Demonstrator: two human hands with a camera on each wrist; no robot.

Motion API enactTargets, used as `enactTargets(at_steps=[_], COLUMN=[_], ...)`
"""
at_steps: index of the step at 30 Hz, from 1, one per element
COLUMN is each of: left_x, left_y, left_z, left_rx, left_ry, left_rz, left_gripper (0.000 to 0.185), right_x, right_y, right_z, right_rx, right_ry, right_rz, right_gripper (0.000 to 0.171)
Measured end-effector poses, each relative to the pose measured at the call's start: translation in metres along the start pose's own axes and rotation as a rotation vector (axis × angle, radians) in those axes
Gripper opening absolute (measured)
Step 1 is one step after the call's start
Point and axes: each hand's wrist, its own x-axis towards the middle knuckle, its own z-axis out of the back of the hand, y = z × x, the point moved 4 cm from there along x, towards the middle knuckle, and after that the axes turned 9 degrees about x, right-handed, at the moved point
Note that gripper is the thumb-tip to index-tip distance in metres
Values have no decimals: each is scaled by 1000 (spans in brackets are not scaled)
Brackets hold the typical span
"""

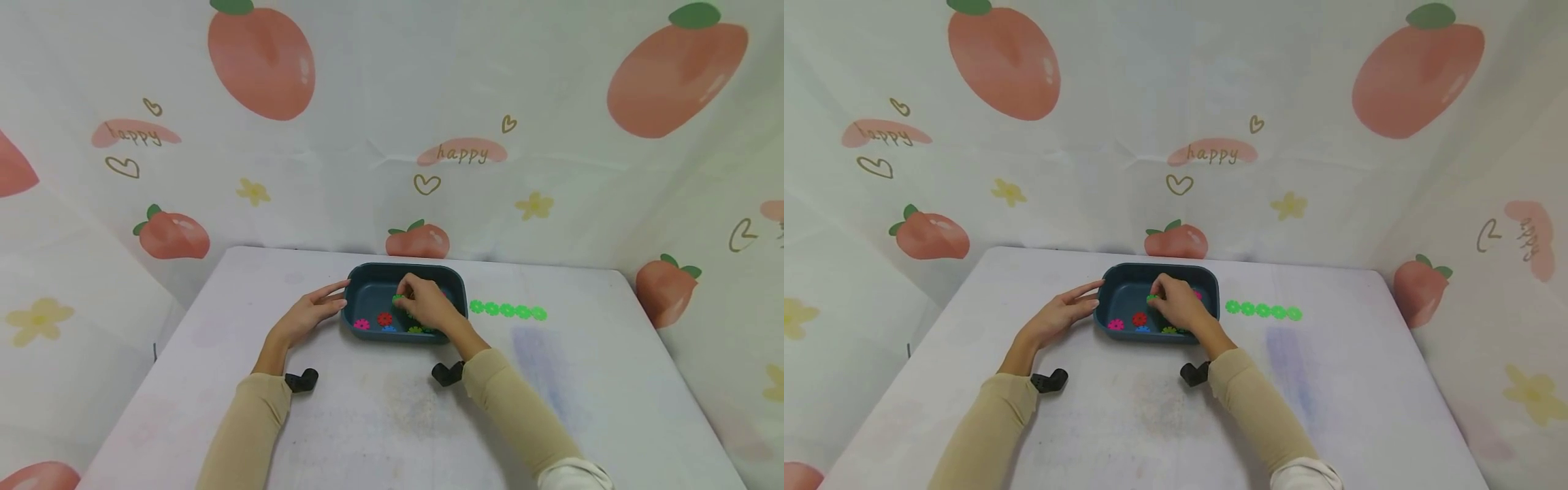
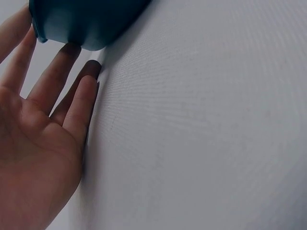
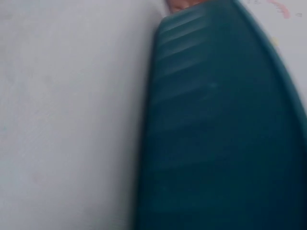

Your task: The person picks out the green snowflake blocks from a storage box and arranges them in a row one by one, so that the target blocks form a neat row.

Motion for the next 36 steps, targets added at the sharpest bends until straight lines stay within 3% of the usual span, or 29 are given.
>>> enactTargets(at_steps=[6,19,36], left_x=[5,5,4], left_y=[9,7,6], left_z=[1,1,1], left_rx=[16,23,22], left_ry=[-14,-18,-18], left_rz=[-9,-12,-13], left_gripper=[56,57,60], right_x=[-7,-22,-42], right_y=[7,20,-4], right_z=[13,42,69], right_rx=[60,139,287], right_ry=[-61,-191,-293], right_rz=[8,65,-55], right_gripper=[16,17,24])
